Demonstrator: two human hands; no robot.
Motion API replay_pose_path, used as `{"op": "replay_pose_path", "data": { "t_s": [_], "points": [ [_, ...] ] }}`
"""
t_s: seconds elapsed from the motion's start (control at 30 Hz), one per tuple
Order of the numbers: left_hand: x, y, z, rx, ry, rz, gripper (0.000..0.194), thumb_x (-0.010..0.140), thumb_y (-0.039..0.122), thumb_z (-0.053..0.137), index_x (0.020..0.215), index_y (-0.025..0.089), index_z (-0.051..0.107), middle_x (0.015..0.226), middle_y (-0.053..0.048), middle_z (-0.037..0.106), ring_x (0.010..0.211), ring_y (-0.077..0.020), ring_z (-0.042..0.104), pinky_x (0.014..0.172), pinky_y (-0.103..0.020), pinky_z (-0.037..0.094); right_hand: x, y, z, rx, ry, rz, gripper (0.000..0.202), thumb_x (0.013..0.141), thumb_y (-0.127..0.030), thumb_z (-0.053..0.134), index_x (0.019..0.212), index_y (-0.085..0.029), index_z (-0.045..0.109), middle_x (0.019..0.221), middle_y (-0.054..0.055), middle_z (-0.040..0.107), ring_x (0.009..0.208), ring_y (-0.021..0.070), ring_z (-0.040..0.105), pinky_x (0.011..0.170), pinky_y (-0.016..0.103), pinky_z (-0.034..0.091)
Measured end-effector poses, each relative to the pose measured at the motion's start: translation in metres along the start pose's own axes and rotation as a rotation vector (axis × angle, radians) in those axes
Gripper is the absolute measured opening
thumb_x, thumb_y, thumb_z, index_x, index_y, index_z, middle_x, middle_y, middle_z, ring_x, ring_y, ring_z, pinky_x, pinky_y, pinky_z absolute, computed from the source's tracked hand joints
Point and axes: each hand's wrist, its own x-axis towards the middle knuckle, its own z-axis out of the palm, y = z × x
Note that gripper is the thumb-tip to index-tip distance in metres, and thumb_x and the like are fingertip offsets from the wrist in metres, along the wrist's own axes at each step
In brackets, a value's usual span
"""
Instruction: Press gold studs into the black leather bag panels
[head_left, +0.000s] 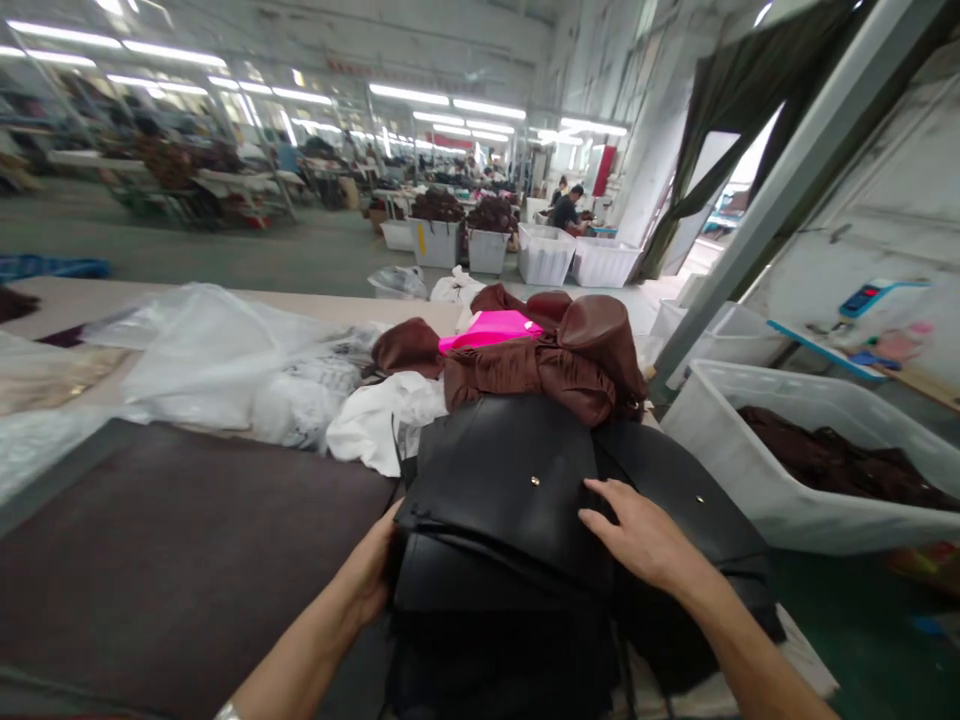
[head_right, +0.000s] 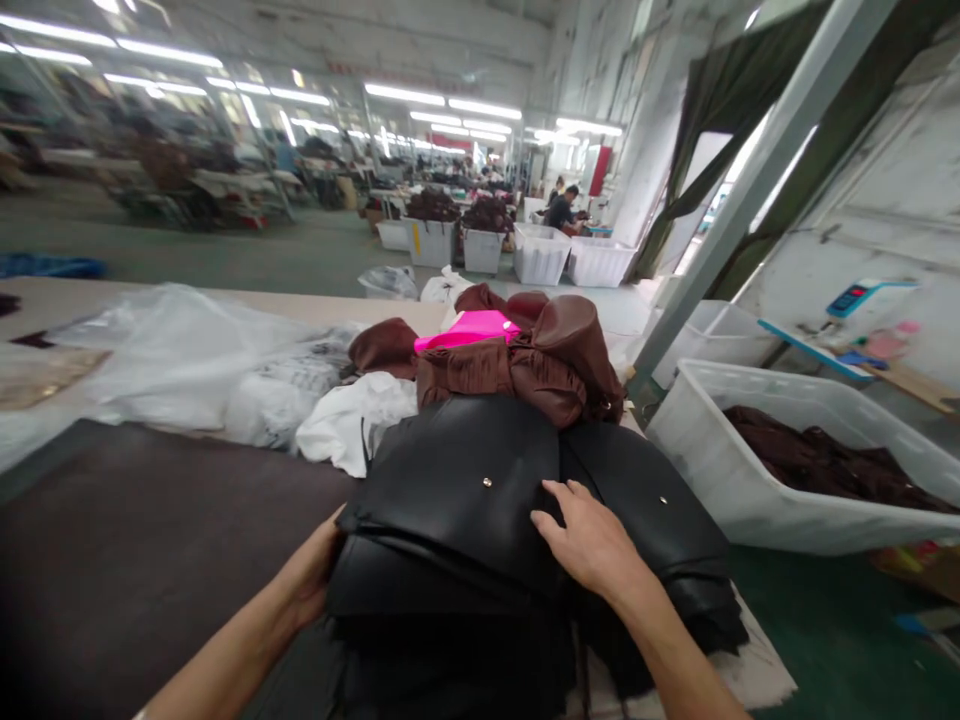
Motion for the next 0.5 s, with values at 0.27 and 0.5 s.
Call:
{"op": "replay_pose_path", "data": {
  "t_s": [0.27,0.5],
  "points": [
    [-0.008,0.004,0.002,-0.096,-0.08,0.029,0.053,0.081,0.052,0.066,0.12,0.015,0.065,0.1,-0.009,0.076,0.095,-0.0272,0.071,0.084,-0.034,0.056,0.122,-0.031,-0.036,-0.021,0.097,-0.253,0.051,0.092,-0.045,0.048,0.133,-0.016,0.056,0.139,0.012,0.055,0.131,0.0252,0.048,0.112,0.037,0.031],
    [0.001,0.014,0.012,0.04,-0.059,0.133,0.073,0.077,0.041,0.075,0.141,0.024,0.046,0.12,-0.009,0.069,0.101,-0.025,0.069,0.087,-0.032,0.053,0.198,-0.039,0.0,0.018,-0.135,-0.167,0.07,0.092,-0.063,0.037,0.131,-0.009,0.057,0.135,0.018,0.058,0.127,0.0297,0.052,0.108,0.038,0.036]
  ]
}}
